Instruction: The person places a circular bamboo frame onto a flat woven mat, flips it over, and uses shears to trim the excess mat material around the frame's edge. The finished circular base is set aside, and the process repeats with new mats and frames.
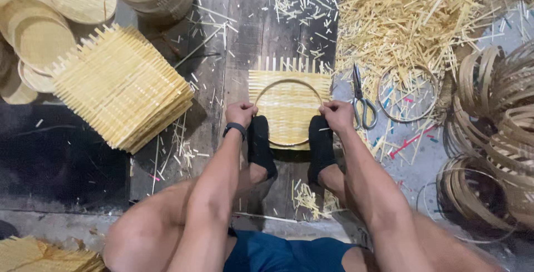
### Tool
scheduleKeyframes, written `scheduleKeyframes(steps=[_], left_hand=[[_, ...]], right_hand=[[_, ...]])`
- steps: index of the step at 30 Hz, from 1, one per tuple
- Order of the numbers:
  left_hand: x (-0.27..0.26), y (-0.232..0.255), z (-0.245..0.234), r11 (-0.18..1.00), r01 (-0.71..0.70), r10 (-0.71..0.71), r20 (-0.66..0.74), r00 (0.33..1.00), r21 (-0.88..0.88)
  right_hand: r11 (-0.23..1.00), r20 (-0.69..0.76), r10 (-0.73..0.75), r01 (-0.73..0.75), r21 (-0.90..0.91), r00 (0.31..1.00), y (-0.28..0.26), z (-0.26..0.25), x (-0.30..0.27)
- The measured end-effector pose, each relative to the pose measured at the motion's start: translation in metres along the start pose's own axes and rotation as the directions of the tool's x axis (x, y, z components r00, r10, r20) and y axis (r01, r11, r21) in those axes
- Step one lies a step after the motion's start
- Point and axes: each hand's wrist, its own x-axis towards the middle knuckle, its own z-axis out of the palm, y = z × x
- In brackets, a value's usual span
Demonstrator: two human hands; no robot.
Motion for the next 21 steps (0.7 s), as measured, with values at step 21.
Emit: scheduleKeyframes(steps=[21], left_hand=[[0.013,0.12,0.062,0.639,-0.688,0.644,0.251,0.723,0.343]], right_hand=[[0.264,0.587,-0.61,0.835,-0.483,0.532,-0.105,0.063,-0.091]])
